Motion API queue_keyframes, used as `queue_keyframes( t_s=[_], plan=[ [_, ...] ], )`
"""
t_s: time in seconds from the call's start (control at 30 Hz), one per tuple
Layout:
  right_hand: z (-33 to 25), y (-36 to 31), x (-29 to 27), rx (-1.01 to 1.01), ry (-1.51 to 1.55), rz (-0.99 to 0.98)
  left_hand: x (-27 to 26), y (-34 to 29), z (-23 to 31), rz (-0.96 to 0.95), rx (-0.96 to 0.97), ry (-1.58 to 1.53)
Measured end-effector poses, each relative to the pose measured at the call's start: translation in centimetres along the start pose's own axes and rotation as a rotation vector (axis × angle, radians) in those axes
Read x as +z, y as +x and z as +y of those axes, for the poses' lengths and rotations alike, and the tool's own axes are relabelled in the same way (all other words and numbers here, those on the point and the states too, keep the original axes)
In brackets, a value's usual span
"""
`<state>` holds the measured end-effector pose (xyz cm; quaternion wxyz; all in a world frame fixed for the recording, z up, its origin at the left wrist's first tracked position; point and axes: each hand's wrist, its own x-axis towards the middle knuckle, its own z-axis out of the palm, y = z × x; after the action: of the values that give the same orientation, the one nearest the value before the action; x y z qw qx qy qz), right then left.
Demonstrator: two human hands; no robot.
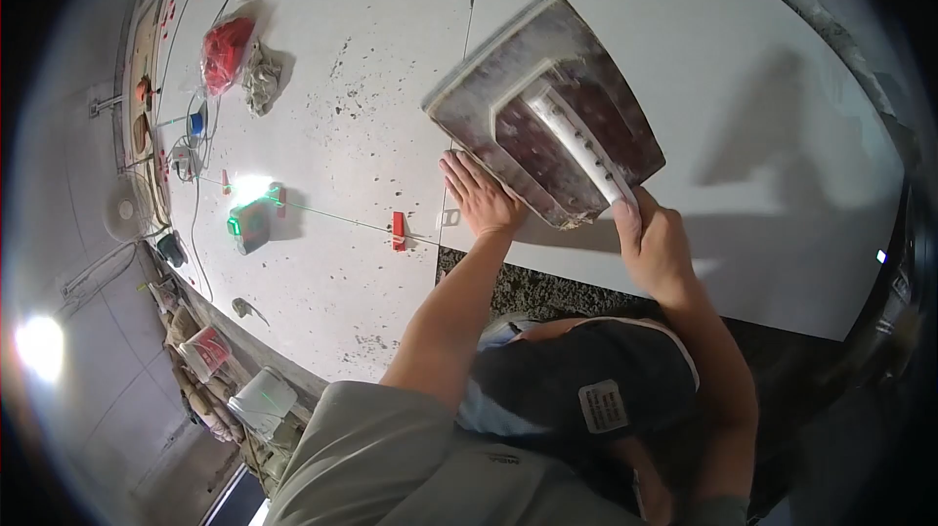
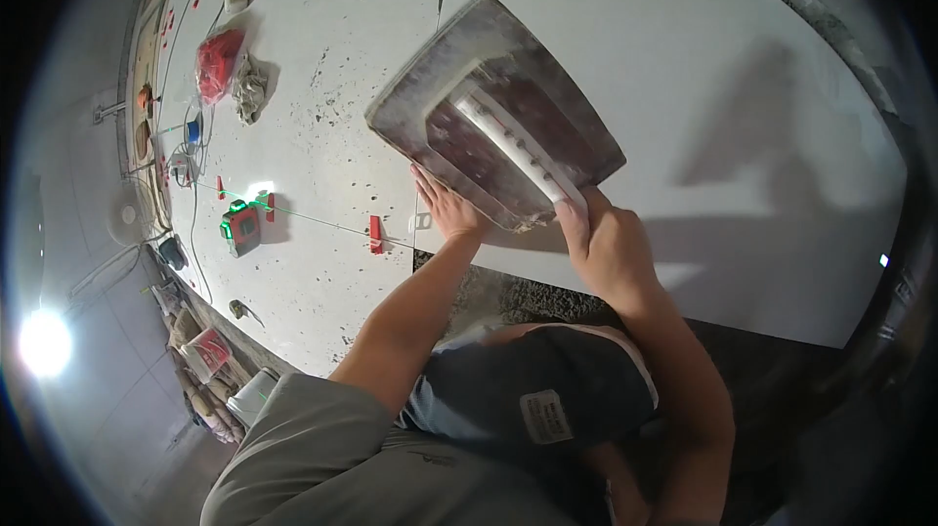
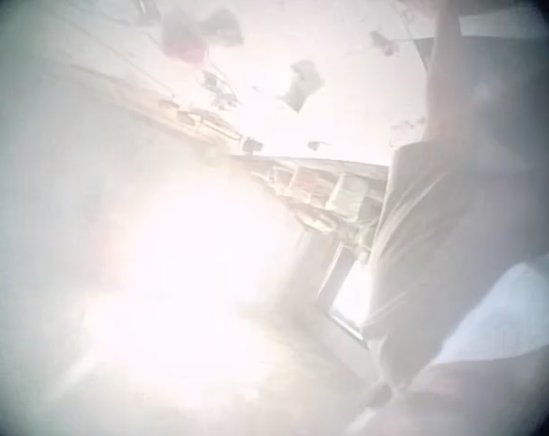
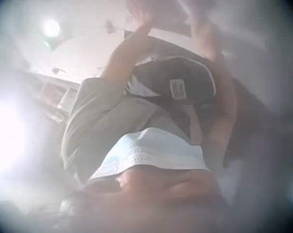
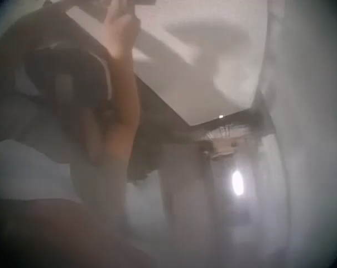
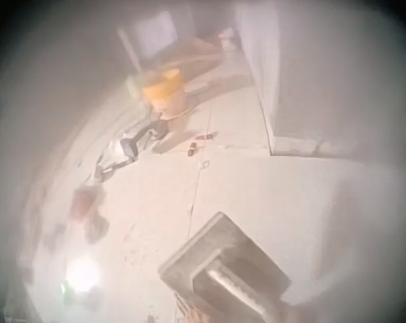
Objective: The person kneels on the floor and uses a trowel to spread adhesive on large white tiles. They also use a tape measure to check dimensions and a laser level is visible nearby. Another person is seen working in the background.
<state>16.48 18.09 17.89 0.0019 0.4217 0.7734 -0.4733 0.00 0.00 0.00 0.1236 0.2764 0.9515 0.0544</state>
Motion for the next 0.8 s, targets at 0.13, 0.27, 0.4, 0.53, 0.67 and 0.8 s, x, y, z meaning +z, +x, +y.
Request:
queue_keyframes(
  t_s=[0.13,0.27,0.4,0.53,0.67,0.8],
  plan=[
    [2.5,3.4,4.5,0.14,-0.21,-0.062,-0.2,-0.4,0.1,0.091,0.047,-0.021],
    [1.5,4.6,3.6,0.064,-0.214,-0.188,-0.4,-0.8,-0.3,0.113,0.061,-0.079],
    [1.6,0.1,0.2,0.027,-0.006,0.021,-0.2,-0.9,0.5,0.101,0.041,-0.004],
    [3.1,4.4,4.4,0.172,-0.205,0.021,0.3,-0.3,0.0,0.152,0.072,0.006],
    [3.3,8.1,4.3,0.219,-0.198,-0.095,0.7,-0.5,-0.7,0.191,0.115,-0.007],
    [6.0,4.5,2.6,0.266,-0.097,0.096,0.0,0.8,0.4,0.082,-0.006,0.01]
  ],
)
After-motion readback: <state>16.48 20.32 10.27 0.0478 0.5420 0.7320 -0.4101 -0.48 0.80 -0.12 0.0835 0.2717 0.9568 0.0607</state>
